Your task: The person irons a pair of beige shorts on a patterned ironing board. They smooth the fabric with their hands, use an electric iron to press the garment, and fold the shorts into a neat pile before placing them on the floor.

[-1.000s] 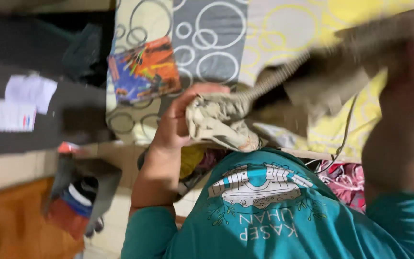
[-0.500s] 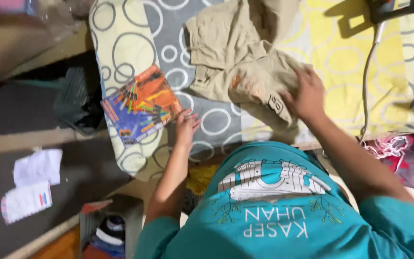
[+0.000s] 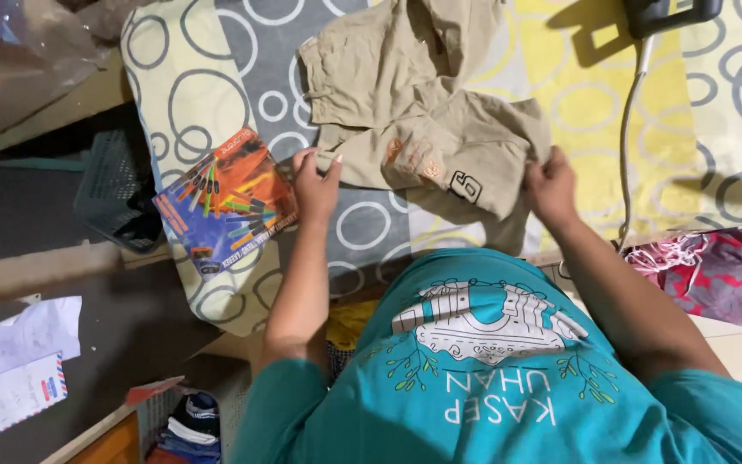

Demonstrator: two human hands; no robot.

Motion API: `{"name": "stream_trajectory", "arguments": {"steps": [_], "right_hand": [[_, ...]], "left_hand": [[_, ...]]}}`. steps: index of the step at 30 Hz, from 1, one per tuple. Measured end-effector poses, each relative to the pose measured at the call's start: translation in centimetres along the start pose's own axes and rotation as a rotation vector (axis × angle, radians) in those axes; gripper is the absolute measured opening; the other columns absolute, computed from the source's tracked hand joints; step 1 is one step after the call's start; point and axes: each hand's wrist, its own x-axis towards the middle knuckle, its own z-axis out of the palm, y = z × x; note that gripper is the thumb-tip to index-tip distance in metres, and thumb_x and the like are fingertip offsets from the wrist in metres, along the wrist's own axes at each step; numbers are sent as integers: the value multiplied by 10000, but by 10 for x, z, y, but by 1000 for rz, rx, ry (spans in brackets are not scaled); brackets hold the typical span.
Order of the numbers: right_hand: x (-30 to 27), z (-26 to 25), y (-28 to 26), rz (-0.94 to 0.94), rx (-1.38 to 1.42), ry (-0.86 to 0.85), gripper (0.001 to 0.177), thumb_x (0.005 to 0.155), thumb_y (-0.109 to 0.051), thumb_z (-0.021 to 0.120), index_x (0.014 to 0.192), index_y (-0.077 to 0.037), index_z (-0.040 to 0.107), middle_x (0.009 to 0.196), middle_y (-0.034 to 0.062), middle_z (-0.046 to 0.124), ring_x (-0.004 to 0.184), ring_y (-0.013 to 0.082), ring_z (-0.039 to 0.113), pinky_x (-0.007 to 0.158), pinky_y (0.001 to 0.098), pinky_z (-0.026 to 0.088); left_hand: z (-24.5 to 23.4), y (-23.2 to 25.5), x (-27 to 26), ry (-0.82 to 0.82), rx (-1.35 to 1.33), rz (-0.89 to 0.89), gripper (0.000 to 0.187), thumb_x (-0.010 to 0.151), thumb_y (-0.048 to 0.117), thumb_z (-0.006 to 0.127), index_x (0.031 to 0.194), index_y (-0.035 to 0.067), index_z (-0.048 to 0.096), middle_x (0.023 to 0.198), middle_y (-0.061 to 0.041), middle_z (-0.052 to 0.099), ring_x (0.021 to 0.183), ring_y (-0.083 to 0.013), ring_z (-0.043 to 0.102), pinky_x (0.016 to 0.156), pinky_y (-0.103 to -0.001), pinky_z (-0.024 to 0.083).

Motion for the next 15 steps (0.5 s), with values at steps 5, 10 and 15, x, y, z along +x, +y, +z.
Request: {"name": "stream_trajectory", "arguments": {"steps": [5, 10, 15], "right_hand": [[9, -90, -66, -305, -425, 128, 100, 984, -66, 593, 1059, -16, 547, 895, 91, 540, 813, 236, 479, 653, 416, 381], [29, -117, -30, 125, -535, 137, 307, 996, -245, 781, 889, -99, 533, 781, 16, 523, 713, 163, 440, 566, 369, 351], [35, -113, -6, 332, -142, -42, 185, 1047, -226, 761, 999, -101, 633, 826, -41, 541, 761, 60, 458, 592, 246, 349]], "left_hand": [[-61, 46, -21, 34, -150, 295, 390, 868, 163, 829, 1071, -102, 628, 1099, -214, 601, 1062, -375, 614, 1007, -425, 496], [-52, 42, -62, -352, -135, 82, 234, 862, 190, 748, 1009, 41, 643, 954, -149, 634, 929, -327, 606, 852, -404, 481], [-61, 73, -33, -740, -154, -507, 470, 933, 543, 642, 739, 179, 417, 726, 44, 414, 736, -114, 417, 660, -346, 345]]}}
